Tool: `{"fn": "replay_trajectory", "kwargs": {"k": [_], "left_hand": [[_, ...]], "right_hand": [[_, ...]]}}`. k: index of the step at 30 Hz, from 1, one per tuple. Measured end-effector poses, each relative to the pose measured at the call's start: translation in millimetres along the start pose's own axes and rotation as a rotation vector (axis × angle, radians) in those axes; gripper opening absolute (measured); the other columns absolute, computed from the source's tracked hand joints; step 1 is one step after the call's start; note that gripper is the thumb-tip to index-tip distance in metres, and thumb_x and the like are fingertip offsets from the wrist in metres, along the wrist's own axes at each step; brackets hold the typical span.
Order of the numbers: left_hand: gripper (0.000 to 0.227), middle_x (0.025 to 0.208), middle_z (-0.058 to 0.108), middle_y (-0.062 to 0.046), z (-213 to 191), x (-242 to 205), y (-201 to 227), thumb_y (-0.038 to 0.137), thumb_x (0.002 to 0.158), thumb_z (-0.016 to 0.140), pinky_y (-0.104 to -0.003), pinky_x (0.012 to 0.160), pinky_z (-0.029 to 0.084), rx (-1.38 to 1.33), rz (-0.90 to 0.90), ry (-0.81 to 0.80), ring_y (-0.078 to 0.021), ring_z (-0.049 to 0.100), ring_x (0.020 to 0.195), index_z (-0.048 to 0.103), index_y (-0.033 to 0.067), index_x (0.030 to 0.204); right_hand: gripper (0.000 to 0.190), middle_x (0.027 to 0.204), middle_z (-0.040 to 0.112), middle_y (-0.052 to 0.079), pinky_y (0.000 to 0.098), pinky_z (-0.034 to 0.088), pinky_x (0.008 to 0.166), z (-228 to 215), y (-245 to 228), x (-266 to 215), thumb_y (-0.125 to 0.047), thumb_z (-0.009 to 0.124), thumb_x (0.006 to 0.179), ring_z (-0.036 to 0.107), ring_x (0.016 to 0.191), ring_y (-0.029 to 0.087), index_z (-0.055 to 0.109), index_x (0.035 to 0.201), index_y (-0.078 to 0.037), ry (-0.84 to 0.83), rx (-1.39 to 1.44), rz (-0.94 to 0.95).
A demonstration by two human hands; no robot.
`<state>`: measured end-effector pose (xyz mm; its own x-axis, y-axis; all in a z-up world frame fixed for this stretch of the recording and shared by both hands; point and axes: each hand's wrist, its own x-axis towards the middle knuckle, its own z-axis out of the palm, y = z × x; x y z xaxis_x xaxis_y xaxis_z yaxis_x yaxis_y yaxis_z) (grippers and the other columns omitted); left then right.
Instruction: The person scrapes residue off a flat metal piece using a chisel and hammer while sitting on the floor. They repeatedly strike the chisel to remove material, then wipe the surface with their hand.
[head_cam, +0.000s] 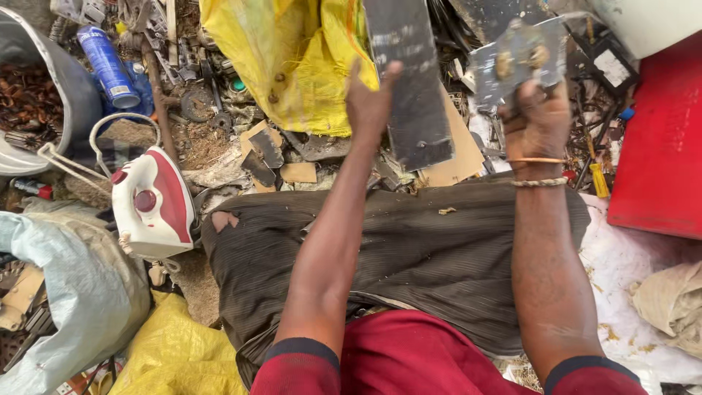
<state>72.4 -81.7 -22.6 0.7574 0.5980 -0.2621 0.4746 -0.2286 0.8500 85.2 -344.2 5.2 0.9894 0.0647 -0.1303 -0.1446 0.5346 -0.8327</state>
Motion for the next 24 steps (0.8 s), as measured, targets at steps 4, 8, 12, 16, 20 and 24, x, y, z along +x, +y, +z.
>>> {"fn": "replay_trajectory", "kwargs": {"k": [4,8,12,16,20,24], "left_hand": [[0.083,0.127,0.07,-0.021,-18.8,-19.9,8.1,0.074,0.089,0.05,-0.044,0.099,0.054,-0.443,-0.04,-0.282,-0.0287,0.069,0.115,0.062,0.0056,0.135],[0.08,0.129,0.068,-0.022,-39.8,-58.3,11.8,0.071,0.1,0.039,-0.046,0.105,0.057,-1.009,-0.128,-0.655,-0.0299,0.069,0.116,0.062,0.0022,0.134],[0.083,0.12,0.069,-0.018,-51.2,-78.2,12.2,0.072,0.101,0.027,-0.042,0.092,0.061,-1.336,-0.211,-0.822,-0.0247,0.071,0.105,0.064,0.0019,0.128],[0.081,0.111,0.07,-0.017,-48.1,-85.4,5.5,0.068,0.111,0.032,-0.038,0.088,0.061,-1.401,-0.219,-0.78,-0.0236,0.071,0.097,0.063,-0.0046,0.126],[0.076,0.101,0.07,-0.015,-43.5,-105.9,-1.2,0.064,0.112,0.033,-0.036,0.081,0.061,-1.289,-0.168,-0.605,-0.02,0.071,0.087,0.063,-0.0054,0.122],[0.066,0.096,0.072,-0.015,-47.4,-118.6,14.8,0.057,0.109,0.039,-0.034,0.075,0.061,-1.186,-0.1,-0.479,-0.0188,0.071,0.08,0.064,-0.0047,0.115]], "right_hand": [[0.084,0.127,0.062,0.004,0.0296,0.06,0.074,33.5,8.4,-6.2,-0.007,0.084,0.089,0.066,0.101,0.015,0.032,0.155,-0.016,-0.268,-0.143,0.1],[0.074,0.124,0.067,0.008,0.038,0.067,0.078,65.8,21.4,-27.9,-0.011,0.08,0.086,0.071,0.106,0.021,0.037,0.146,-0.01,-0.304,-0.15,0.372],[0.062,0.121,0.068,0.009,0.0378,0.065,0.081,82.5,22.2,-44.4,-0.012,0.083,0.092,0.07,0.105,0.022,0.048,0.143,-0.004,-0.301,-0.055,0.401],[0.068,0.119,0.07,0.005,0.0313,0.063,0.084,89.9,18.7,-54.5,-0.018,0.088,0.082,0.07,0.104,0.016,0.056,0.141,-0.004,-0.501,-0.164,0.424],[0.062,0.107,0.069,0.005,0.0312,0.065,0.078,86.8,19.6,-67.5,-0.025,0.089,0.08,0.071,0.094,0.016,0.055,0.127,-0.005,-0.341,-0.493,0.325],[0.057,0.104,0.067,0.006,0.0295,0.065,0.081,85.2,18.6,-72.1,-0.029,0.09,0.083,0.07,0.094,0.015,0.053,0.119,-0.005,-0.297,-0.698,0.104]]}}
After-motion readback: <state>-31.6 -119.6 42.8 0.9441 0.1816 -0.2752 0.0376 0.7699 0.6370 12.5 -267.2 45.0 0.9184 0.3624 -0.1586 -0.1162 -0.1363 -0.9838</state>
